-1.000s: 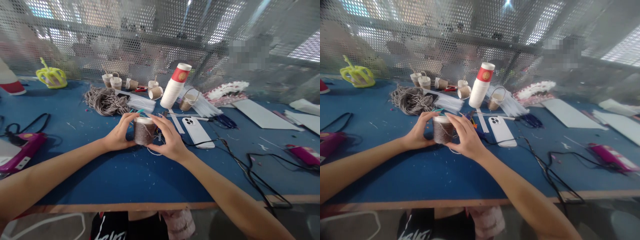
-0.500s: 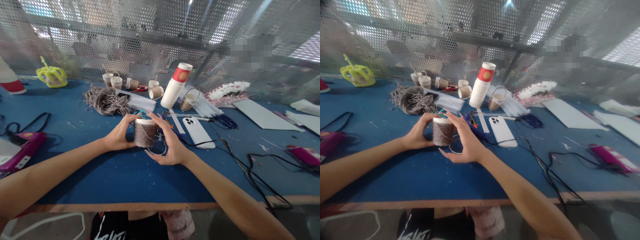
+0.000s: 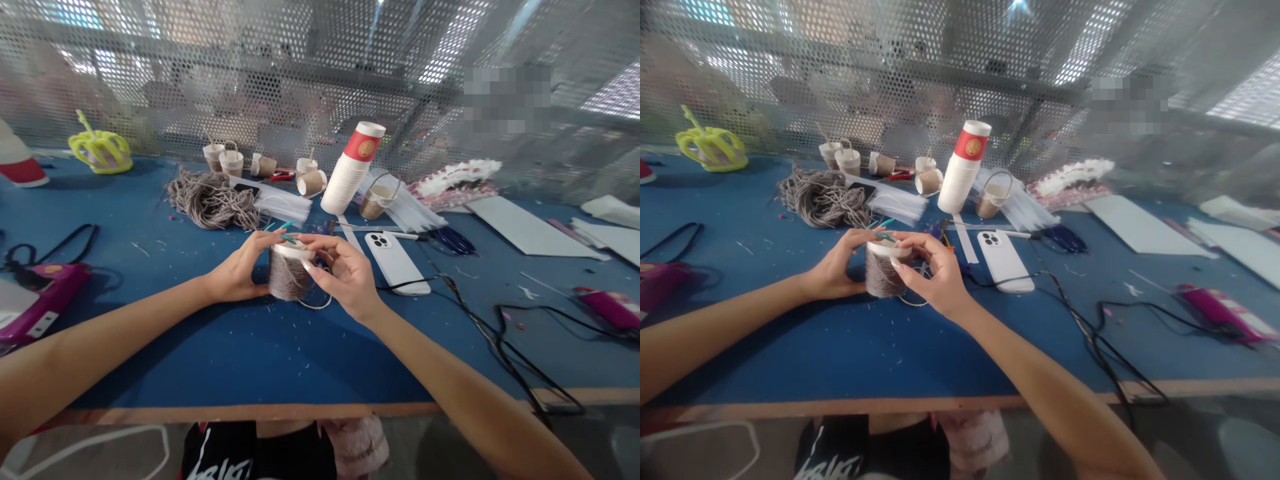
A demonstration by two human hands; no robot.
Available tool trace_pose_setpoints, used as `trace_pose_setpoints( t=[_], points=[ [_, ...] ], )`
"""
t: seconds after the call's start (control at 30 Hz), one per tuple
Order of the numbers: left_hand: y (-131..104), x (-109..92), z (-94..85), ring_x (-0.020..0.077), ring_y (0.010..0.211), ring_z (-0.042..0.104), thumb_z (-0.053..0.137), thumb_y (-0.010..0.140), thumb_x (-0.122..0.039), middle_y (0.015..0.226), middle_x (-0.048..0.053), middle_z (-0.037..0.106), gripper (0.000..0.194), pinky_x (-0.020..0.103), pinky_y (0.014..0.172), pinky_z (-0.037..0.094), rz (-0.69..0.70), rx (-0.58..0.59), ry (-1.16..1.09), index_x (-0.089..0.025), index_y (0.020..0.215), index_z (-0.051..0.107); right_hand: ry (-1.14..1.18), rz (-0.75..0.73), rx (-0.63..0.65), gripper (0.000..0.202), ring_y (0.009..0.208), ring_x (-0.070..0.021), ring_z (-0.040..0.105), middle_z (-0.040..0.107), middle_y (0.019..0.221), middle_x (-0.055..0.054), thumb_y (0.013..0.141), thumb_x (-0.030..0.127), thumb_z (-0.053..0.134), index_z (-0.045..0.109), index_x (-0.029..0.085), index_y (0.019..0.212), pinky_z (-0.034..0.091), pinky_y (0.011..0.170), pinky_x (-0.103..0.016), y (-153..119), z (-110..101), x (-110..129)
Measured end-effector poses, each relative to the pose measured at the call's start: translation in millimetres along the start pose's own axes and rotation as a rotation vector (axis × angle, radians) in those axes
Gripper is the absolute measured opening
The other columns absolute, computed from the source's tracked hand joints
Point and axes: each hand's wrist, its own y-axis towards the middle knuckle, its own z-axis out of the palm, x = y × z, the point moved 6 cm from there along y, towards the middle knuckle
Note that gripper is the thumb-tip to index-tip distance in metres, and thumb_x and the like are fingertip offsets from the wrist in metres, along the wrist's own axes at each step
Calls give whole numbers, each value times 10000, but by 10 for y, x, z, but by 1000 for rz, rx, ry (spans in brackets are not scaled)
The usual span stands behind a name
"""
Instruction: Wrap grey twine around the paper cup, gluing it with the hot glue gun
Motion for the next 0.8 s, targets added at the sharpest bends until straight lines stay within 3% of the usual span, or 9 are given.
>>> trace_pose_setpoints(
  t=[0.23,0.37,0.53,0.8],
  points=[
    [-2,5,7,333,1278,594,797,800,-351,1261,179,585,792,474,940,588,-9,4,2,-206,1425,333,41,28,61,210,1204,-239,652,685,1284,-85,889,409,672,625,260,1029,521,1046,-488,-18,14,-31],
    [-1,10,-11,287,1166,633,801,791,-351,1225,162,599,780,442,915,596,-2,-19,11,-196,1411,354,28,-14,55,232,1303,-247,598,643,1359,-100,913,347,634,574,265,1122,487,1096,-499,-21,2,-20],
    [-5,14,1,304,1187,618,795,794,-363,1264,197,590,787,468,949,583,15,-22,21,-168,1416,354,-265,-169,134,571,1341,-316,558,592,1407,-154,749,308,785,493,259,1239,472,1093,-545,-61,77,55],
    [-9,10,13,301,1198,608,781,801,-333,1285,209,582,789,504,1004,549,34,-7,44,-154,1430,340,-347,-221,58,341,1268,-264,627,667,1317,-134,847,214,664,561,247,1170,514,1069,-497,-58,71,140]
  ],
)
